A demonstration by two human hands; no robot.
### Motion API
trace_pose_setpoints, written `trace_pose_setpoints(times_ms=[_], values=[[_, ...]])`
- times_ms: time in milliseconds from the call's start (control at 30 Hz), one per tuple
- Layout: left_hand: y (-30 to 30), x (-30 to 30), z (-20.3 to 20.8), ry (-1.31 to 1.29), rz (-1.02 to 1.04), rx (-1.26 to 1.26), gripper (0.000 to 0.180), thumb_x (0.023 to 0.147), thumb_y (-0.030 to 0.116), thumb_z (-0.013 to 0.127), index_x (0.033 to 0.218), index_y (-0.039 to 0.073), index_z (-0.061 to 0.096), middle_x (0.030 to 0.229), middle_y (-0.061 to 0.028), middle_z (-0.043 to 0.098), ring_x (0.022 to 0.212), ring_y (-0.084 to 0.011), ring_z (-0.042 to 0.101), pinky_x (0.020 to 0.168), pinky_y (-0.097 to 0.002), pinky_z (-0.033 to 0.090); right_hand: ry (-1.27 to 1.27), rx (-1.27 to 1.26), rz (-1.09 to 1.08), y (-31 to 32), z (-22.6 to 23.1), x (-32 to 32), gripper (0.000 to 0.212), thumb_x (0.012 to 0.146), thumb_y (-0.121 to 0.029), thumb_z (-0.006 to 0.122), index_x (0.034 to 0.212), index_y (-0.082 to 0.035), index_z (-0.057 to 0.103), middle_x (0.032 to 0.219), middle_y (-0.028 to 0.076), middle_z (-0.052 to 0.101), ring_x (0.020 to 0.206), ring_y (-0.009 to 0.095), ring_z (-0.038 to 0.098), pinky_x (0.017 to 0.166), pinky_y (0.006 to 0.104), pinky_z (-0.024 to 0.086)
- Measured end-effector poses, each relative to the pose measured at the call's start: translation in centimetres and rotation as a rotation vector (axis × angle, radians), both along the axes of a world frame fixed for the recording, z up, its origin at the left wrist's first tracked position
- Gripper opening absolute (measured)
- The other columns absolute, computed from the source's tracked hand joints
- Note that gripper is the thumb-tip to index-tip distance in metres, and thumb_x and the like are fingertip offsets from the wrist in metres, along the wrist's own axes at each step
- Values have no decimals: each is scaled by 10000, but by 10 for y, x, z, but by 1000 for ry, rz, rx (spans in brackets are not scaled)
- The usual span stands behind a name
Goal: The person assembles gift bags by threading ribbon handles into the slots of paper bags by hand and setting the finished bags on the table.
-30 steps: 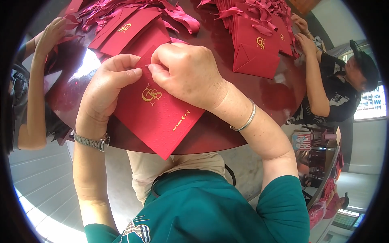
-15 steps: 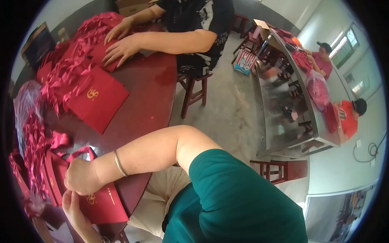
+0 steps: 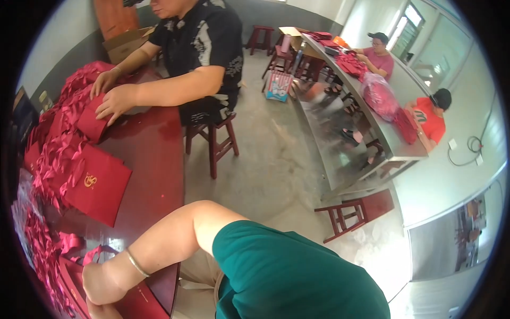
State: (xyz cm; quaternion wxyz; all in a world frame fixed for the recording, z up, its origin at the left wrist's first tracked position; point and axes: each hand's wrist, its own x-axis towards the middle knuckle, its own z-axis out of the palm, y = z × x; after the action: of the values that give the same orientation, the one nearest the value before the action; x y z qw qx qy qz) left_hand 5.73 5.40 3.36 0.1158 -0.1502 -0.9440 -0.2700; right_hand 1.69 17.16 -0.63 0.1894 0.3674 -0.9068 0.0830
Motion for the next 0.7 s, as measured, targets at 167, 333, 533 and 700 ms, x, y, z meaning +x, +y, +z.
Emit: trace_pose_setpoints(times_ms=[167, 333, 533, 700], values=[[-5, -6, -8, -6, -3, -20, 197, 859, 69, 655, 1015, -43, 699, 931, -168, 719, 782, -239, 679, 733, -345, 533, -87, 42, 75, 0, 0, -13, 185, 704, -254, 658, 725, -79, 715, 722, 86, 697, 660, 266, 676, 555, 387, 501], [-4, -6, -8, -54, -1, 98, 163, 836, 20, 665, 962, -79, 691, 920, -183, 713, 799, -236, 676, 732, -335, 531, -39, -173, -51, 3, 8, 2, 269, 710, -219, 623, 730, 34, 712, 711, 214, 676, 676, 382, 665, 662, 495, 558], [-13, -8, -24, 169, -50, -13, 176, 852, 27, 646, 976, -94, 680, 921, -201, 704, 812, -267, 674, 755, -347, 539, -422, -453, -40, 9, 5, -11, 264, 733, -200, 604, 800, 33, 708, 752, 185, 684, 693, 321, 679, 603, 506, 534], [-14, -11, -21, -58, -30, 223, 220, 848, 81, 660, 997, -80, 683, 972, -201, 696, 901, -293, 668, 821, -358, 536, -316, -357, -69, 10, 0, -6, 262, 753, -249, 622, 843, -17, 703, 792, 152, 693, 705, 320, 680, 603, 515, 520]])
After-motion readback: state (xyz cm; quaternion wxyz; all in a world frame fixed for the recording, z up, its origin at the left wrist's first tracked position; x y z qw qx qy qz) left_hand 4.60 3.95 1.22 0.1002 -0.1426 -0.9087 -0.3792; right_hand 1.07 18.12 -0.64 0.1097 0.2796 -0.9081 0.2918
